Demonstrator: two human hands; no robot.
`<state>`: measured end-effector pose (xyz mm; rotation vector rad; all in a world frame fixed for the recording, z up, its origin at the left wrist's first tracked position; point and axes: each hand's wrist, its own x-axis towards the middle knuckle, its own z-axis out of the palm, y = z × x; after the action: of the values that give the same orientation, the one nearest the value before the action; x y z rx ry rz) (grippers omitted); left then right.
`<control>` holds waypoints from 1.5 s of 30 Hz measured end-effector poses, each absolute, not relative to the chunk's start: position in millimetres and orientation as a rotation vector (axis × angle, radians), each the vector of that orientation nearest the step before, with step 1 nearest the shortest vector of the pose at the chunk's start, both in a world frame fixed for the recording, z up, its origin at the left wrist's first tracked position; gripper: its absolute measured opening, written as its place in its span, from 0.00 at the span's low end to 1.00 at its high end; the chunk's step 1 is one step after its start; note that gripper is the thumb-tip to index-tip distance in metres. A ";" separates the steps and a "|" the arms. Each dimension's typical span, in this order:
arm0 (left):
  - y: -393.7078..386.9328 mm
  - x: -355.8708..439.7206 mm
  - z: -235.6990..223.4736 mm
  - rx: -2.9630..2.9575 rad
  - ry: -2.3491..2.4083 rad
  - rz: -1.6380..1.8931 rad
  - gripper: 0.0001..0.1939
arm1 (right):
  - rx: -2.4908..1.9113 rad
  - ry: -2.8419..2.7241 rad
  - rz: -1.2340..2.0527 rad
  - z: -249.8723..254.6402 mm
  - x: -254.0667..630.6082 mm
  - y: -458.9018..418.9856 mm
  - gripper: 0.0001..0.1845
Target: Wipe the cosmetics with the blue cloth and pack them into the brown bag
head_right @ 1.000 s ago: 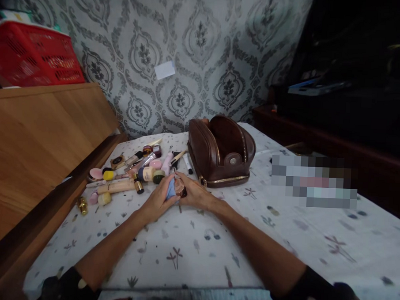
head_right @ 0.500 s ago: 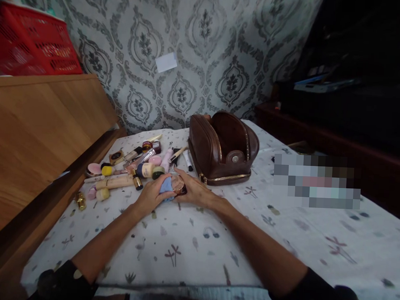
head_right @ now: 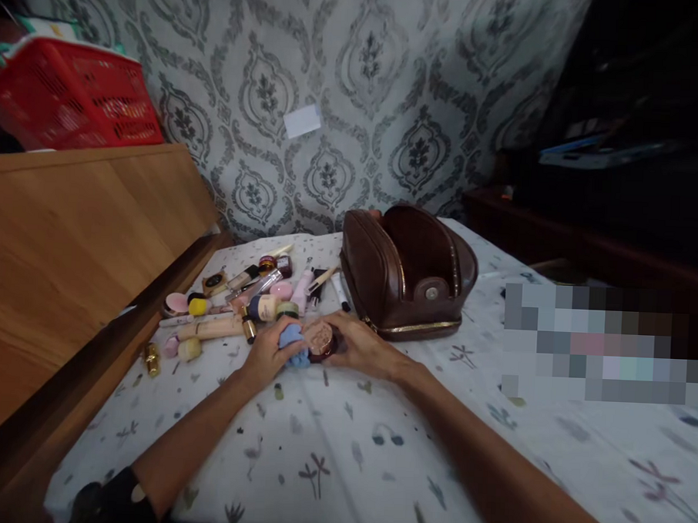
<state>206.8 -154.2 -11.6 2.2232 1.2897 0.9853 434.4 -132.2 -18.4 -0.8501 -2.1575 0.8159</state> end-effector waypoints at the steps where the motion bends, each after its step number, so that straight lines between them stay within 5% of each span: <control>1: -154.3 206.8 -11.6 2.225 1.281 0.988 0.17 | -0.814 -2.149 0.853 -17.5 435.1 -132.4 0.28; 7: -154.1 207.6 -16.4 2.324 1.178 0.911 0.29 | -0.775 -2.168 0.845 -18.0 431.5 -136.7 0.32; 12: -151.2 207.7 -20.0 2.276 1.212 0.888 0.32 | -0.939 -2.158 0.693 -32.3 427.2 -135.5 0.50; 28: -150.2 205.9 -6.9 2.071 1.181 0.885 0.26 | -1.037 -2.141 0.902 -31.9 437.6 -131.8 0.65; 40: -149.3 205.9 -11.5 1.997 1.211 1.089 0.20 | -1.076 -2.219 0.718 -24.3 426.9 -140.8 0.55; 45: -156.9 210.3 -15.9 2.092 1.216 1.092 0.22 | -1.226 -2.201 0.574 -16.0 415.8 -149.4 0.36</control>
<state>210.3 -156.9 -15.9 2.0923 1.2156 1.0924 415.8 -149.4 -16.0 -1.2264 -2.2008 0.5742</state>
